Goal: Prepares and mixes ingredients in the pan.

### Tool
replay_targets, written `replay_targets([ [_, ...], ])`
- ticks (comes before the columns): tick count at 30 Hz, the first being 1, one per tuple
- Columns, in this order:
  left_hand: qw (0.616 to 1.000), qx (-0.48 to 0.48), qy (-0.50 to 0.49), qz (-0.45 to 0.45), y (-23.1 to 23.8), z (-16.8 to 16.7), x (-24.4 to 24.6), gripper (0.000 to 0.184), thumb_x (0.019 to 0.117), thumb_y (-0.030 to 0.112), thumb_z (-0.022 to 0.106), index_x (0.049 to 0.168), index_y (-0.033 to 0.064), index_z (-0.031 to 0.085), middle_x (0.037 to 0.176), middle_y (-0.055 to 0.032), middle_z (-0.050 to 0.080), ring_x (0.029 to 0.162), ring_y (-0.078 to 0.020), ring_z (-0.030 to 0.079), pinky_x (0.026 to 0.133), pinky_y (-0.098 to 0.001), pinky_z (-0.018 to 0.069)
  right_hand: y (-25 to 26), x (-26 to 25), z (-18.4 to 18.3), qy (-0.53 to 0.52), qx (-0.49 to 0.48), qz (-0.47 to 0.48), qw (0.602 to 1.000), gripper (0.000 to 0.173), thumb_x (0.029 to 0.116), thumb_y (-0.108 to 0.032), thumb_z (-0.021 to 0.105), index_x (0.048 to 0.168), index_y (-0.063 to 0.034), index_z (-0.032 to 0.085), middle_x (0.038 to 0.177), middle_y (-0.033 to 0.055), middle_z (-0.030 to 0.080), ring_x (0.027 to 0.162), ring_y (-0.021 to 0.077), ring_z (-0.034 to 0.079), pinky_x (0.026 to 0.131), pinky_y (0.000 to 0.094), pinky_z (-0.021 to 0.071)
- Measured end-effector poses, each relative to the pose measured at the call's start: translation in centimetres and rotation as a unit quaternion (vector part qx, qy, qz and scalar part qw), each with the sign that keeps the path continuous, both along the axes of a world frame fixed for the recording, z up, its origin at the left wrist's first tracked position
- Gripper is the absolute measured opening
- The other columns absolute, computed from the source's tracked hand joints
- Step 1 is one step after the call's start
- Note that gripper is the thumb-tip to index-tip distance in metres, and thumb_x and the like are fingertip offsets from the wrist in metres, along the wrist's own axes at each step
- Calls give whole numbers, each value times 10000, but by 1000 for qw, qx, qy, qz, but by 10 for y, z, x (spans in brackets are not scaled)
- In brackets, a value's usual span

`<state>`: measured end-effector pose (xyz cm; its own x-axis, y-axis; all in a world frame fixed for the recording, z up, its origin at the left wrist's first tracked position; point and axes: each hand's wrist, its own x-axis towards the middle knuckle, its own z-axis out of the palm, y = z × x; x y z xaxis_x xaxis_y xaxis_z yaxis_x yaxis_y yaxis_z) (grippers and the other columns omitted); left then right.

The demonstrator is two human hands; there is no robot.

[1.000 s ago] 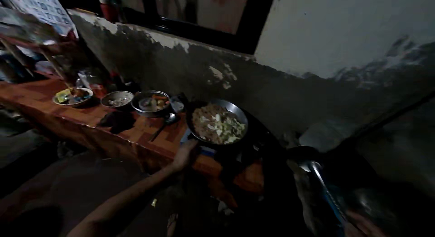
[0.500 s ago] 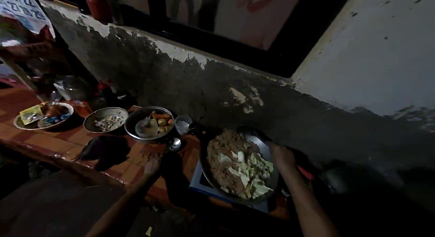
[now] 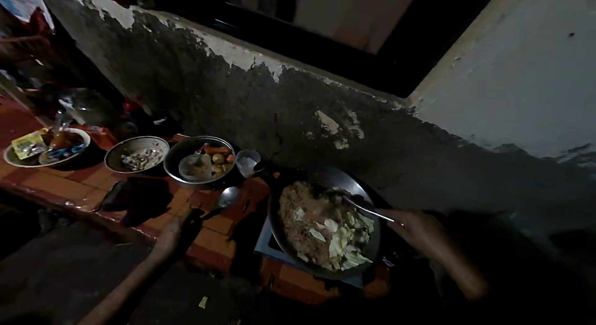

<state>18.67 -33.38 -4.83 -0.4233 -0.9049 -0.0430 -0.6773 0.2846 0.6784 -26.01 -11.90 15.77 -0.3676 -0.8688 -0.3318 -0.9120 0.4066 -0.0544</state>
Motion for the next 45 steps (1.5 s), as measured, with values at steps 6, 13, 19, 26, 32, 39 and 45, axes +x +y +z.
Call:
replay_targets([
  [6, 987, -138, -19, -87, 28, 89, -15, 285, 1053, 177, 583, 1260, -1, 667, 1020, -237, 734, 858, -422, 721, 785, -642, 555, 47, -11, 18, 66, -98, 44, 992, 361, 1035, -71, 569, 1360, -167, 693, 1161, 246, 724, 1070, 473, 687, 947, 668, 486],
  [13, 892, -95, -341, -280, 80, 187, -166, 299, 1035, 8, 495, 1303, -44, 616, 1240, -293, 634, 1153, -502, 610, 936, -638, 496, -33, -8, 0, 167, -20, -33, 985, 318, 1077, -141, 501, 1350, -51, 639, 1224, 275, 676, 1160, 470, 646, 945, 622, 508],
  [19, 802, -45, -506, -315, 98, 181, -244, 304, 997, -27, 534, 1276, -147, 548, 1330, -299, 559, 1255, -453, 557, 1017, -553, 477, -72, 19, -8, 155, 146, 27, 977, 320, 1064, -8, 418, 1309, 111, 586, 1367, 310, 581, 1299, 470, 557, 1039, 597, 459],
  [26, 854, -16, -421, -304, 65, 156, -240, 355, 986, 34, 631, 1313, -86, 565, 1290, -300, 607, 1227, -496, 576, 985, -650, 472, -112, -36, -49, -9, 204, 168, 964, 314, 1043, -144, 572, 1299, 10, 667, 1290, 292, 638, 1223, 455, 604, 1037, 644, 439],
  [32, 875, -25, -373, -309, 50, 157, -229, 422, 973, 103, 672, 1352, -40, 556, 1281, -298, 616, 1203, -496, 593, 967, -655, 472, -114, -46, -58, -135, 210, 136, 959, 318, 1081, -185, 540, 1361, -60, 626, 832, 102, 607, 597, 110, 472, 601, 283, 448],
  [39, 899, -53, -308, -307, 49, 188, -221, 293, 998, 61, 608, 1276, -34, 605, 1207, -283, 638, 1157, -479, 613, 957, -634, 486, -92, -64, -27, -207, 172, 56, 961, 331, 1093, -191, 507, 1386, -71, 603, 709, 14, 525, 500, 48, 419, 495, 212, 385],
  [45, 907, -111, -280, -296, 52, 221, -221, 252, 1010, 96, 612, 1258, 85, 654, 1059, -190, 694, 1013, -400, 675, 861, -590, 531, -67, -74, 17, -228, 118, 1, 966, 280, 1084, -143, 515, 1308, -62, 662, 640, -2, 535, 465, 39, 459, 457, 180, 404],
])
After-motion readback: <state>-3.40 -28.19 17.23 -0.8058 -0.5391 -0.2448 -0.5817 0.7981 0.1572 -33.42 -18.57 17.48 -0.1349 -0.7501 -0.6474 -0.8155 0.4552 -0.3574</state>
